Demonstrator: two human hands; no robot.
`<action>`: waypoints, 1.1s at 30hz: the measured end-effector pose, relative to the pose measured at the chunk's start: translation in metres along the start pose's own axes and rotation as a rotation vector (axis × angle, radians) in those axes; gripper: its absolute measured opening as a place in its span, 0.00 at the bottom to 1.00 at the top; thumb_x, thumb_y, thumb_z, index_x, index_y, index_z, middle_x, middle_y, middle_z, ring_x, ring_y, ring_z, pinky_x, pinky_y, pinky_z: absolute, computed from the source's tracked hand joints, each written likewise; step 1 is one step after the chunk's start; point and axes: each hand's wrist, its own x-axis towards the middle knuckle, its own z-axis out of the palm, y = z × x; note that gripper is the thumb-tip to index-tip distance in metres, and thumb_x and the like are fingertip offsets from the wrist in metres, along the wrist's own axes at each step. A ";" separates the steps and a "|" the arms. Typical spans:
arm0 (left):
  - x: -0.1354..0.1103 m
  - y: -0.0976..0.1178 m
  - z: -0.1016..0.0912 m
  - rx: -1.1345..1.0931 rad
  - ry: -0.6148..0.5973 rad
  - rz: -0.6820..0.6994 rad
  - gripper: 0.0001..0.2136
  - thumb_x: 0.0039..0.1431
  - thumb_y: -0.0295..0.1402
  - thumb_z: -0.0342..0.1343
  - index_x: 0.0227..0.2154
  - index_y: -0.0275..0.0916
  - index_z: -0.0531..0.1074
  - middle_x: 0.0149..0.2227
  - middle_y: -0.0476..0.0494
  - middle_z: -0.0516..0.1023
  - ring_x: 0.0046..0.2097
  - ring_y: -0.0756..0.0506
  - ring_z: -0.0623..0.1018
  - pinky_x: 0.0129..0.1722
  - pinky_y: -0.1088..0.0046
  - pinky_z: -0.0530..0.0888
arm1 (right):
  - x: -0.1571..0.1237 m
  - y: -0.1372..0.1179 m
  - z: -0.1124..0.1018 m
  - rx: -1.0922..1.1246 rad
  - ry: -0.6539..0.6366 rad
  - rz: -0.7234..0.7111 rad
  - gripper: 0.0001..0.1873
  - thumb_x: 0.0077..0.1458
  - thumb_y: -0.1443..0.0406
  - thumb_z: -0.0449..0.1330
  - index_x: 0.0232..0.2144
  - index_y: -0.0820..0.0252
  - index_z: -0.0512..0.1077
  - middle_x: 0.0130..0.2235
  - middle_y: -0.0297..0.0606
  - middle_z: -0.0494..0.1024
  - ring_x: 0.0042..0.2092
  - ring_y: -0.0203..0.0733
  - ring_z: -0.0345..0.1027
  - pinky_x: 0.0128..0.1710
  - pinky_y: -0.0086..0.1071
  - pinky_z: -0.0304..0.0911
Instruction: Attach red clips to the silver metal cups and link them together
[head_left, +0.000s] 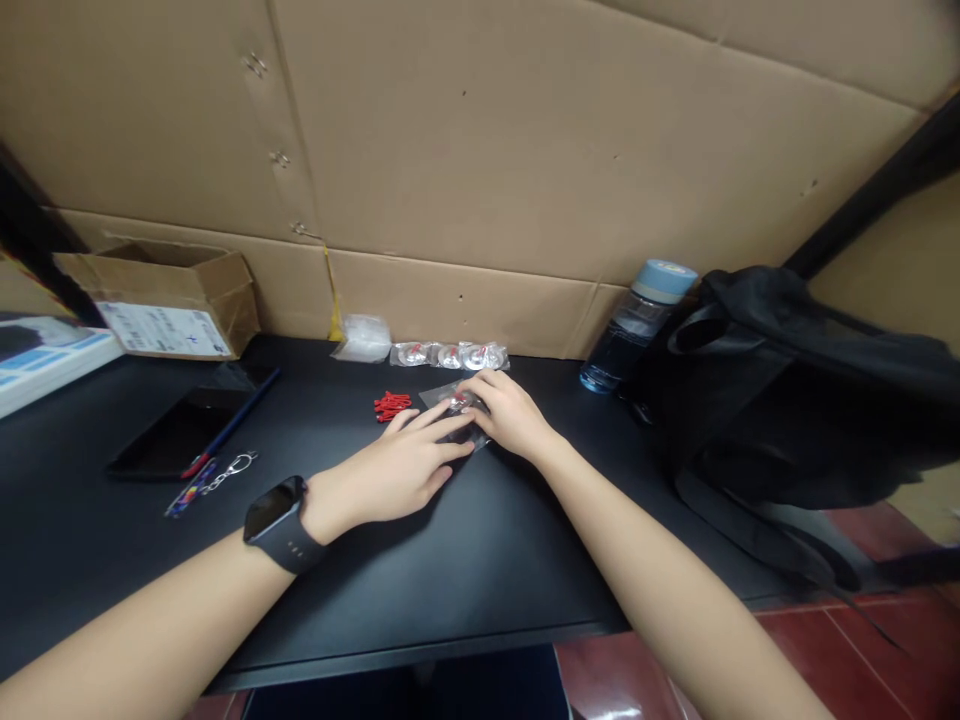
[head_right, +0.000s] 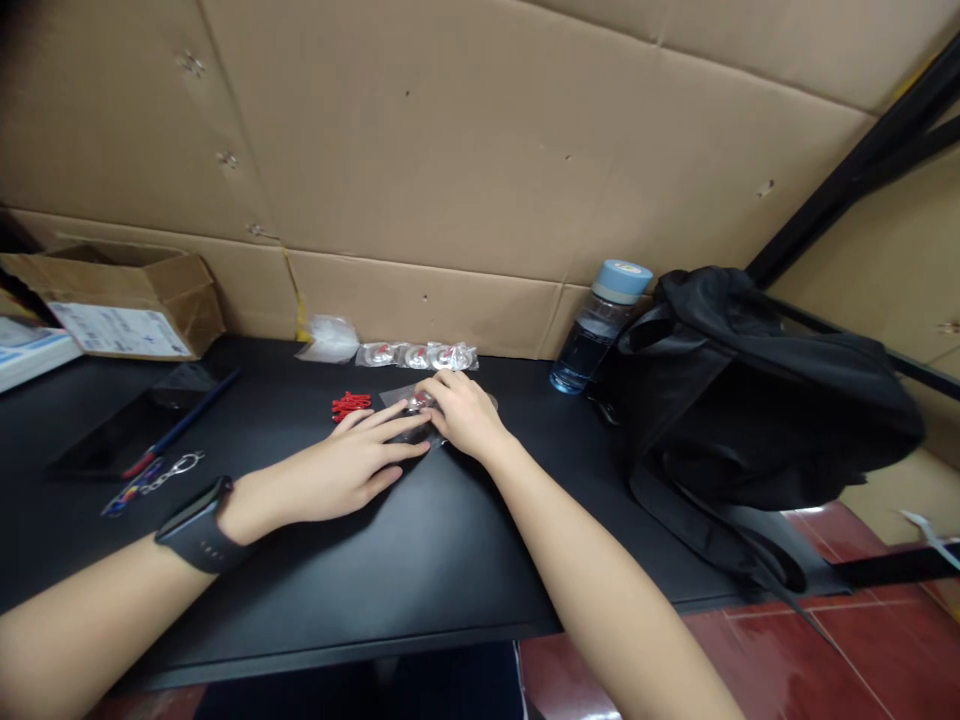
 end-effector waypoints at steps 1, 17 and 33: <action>0.000 -0.001 -0.003 -0.011 -0.009 0.002 0.22 0.68 0.32 0.49 0.63 0.55 0.67 0.73 0.50 0.52 0.74 0.33 0.47 0.66 0.43 0.55 | 0.000 -0.001 0.002 -0.010 0.004 0.011 0.15 0.60 0.71 0.62 0.49 0.54 0.72 0.48 0.41 0.74 0.49 0.46 0.66 0.49 0.37 0.63; 0.011 -0.023 0.001 -0.054 0.230 -0.124 0.28 0.58 0.23 0.50 0.61 0.51 0.63 0.63 0.44 0.68 0.63 0.37 0.66 0.56 0.55 0.63 | -0.009 0.028 -0.036 0.376 -0.041 -0.017 0.16 0.57 0.75 0.60 0.45 0.54 0.77 0.47 0.38 0.72 0.44 0.40 0.69 0.38 0.31 0.67; 0.012 -0.028 0.009 0.058 0.244 -0.152 0.13 0.69 0.39 0.51 0.53 0.52 0.73 0.59 0.44 0.72 0.60 0.35 0.66 0.53 0.53 0.62 | -0.010 0.013 -0.015 0.209 -0.135 -0.057 0.11 0.56 0.69 0.66 0.42 0.53 0.79 0.49 0.40 0.73 0.53 0.47 0.66 0.57 0.43 0.64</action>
